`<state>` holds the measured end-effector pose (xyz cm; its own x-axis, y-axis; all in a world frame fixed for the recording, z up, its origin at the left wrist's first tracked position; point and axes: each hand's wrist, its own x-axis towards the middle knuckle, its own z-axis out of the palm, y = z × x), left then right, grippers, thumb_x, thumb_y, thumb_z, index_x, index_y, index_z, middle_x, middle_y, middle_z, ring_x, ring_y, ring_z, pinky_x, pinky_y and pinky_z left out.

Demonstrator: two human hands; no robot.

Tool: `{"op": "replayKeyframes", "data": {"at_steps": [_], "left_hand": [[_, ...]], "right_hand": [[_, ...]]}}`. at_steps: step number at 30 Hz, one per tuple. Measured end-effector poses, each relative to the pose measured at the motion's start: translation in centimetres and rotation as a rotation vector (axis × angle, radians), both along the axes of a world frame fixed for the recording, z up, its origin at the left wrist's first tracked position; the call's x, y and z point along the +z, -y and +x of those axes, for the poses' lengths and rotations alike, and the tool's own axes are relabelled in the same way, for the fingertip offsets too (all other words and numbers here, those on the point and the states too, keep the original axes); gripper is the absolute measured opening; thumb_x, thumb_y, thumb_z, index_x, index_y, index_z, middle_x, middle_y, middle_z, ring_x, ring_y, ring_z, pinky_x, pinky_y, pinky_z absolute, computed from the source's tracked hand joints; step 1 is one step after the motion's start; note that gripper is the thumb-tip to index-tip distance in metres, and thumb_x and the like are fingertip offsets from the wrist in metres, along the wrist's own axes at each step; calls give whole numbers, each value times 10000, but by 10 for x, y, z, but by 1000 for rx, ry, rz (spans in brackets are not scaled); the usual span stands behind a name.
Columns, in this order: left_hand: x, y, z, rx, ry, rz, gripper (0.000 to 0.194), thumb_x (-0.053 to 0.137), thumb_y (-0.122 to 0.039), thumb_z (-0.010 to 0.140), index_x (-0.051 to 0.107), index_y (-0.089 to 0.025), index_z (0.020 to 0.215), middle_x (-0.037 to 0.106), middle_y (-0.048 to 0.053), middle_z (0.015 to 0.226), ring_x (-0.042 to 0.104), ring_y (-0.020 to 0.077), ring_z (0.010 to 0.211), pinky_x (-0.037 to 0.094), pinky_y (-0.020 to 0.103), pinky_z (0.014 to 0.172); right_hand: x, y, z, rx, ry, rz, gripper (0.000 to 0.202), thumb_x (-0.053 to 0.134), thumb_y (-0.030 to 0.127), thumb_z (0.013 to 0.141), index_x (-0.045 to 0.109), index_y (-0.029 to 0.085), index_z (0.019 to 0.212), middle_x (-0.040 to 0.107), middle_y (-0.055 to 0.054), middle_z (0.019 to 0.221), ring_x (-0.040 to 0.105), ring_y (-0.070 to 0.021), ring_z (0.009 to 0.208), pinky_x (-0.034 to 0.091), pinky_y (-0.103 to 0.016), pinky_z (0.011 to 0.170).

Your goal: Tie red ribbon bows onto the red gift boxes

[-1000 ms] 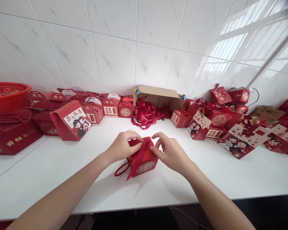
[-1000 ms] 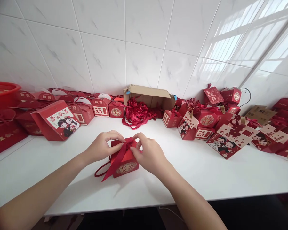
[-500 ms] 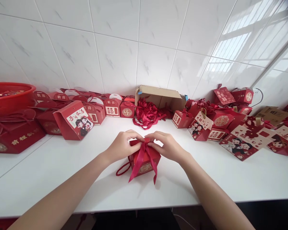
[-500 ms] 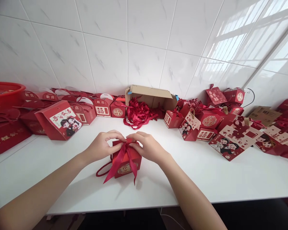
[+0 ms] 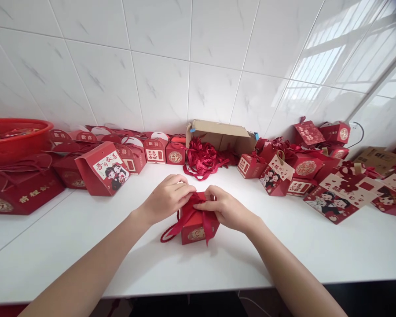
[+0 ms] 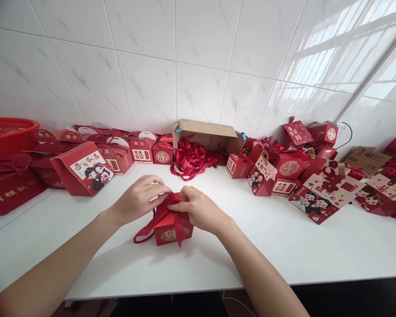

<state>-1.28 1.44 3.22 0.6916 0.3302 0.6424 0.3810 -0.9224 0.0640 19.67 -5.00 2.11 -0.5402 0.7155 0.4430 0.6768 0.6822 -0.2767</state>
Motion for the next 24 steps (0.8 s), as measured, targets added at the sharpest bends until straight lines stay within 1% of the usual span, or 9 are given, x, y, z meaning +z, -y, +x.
{"op": "replayKeyframes", "data": {"at_steps": [2,4,8,12,17,19,21,23,24], "left_hand": [[1,-1,1,-4,-65,55,229,447,-115,871,664,-191,867,652,64,802,578,209,862,456,361,808],[2,-2,2,-17,-83,51,247,438,-104,866,668,-192,884,655,61,797,563,208,852,451,359,805],[3,3,1,-52,-34,-50,258,472,-96,835,680,-207,937,615,44,759,515,193,826,457,317,770],[5,12,2,-88,-40,-119,280,464,-86,832,694,-206,938,548,33,722,494,176,794,454,307,773],[6,15,7,-41,-63,-222,184,526,-150,852,699,-192,901,612,28,762,520,169,807,442,300,772],[4,11,8,-9,-55,-182,170,532,-143,855,695,-191,864,639,17,758,536,163,792,424,316,794],[2,8,7,34,-51,-75,193,508,-126,868,689,-188,842,643,10,739,540,162,771,399,335,794],[0,6,7,78,-82,35,237,458,-111,886,682,-184,858,622,14,720,532,167,759,376,350,774],[0,6,6,90,-106,63,256,434,-105,891,677,-182,876,606,16,711,527,170,755,368,353,766]], "right_hand": [[0,-1,0,17,3,-10,390,413,108,887,711,295,1057,517,-59,874,490,-176,786,487,-312,670],[0,-2,1,37,-7,1,397,410,104,888,719,297,1045,500,-58,865,480,-176,780,480,-316,671],[0,-4,7,110,-88,-5,400,424,89,883,742,310,984,445,-40,831,459,-162,763,474,-303,674],[-3,-7,10,199,-154,-25,374,455,65,868,760,274,921,408,-31,807,442,-144,749,467,-283,665],[-7,-10,9,226,-184,-29,408,447,5,843,756,261,919,417,-32,838,438,-127,760,458,-261,666],[-7,-10,8,217,-190,-43,418,451,-11,836,755,262,922,404,-27,839,435,-125,755,460,-262,668],[-7,-10,7,199,-185,-53,432,453,-30,827,753,258,943,390,-23,831,428,-126,747,463,-265,670],[-7,-10,6,185,-172,-58,440,456,-45,819,751,248,965,386,-22,828,427,-130,748,465,-269,673],[-7,-10,6,183,-167,-59,441,459,-49,816,750,244,971,390,-23,830,429,-131,752,467,-270,675]]}}
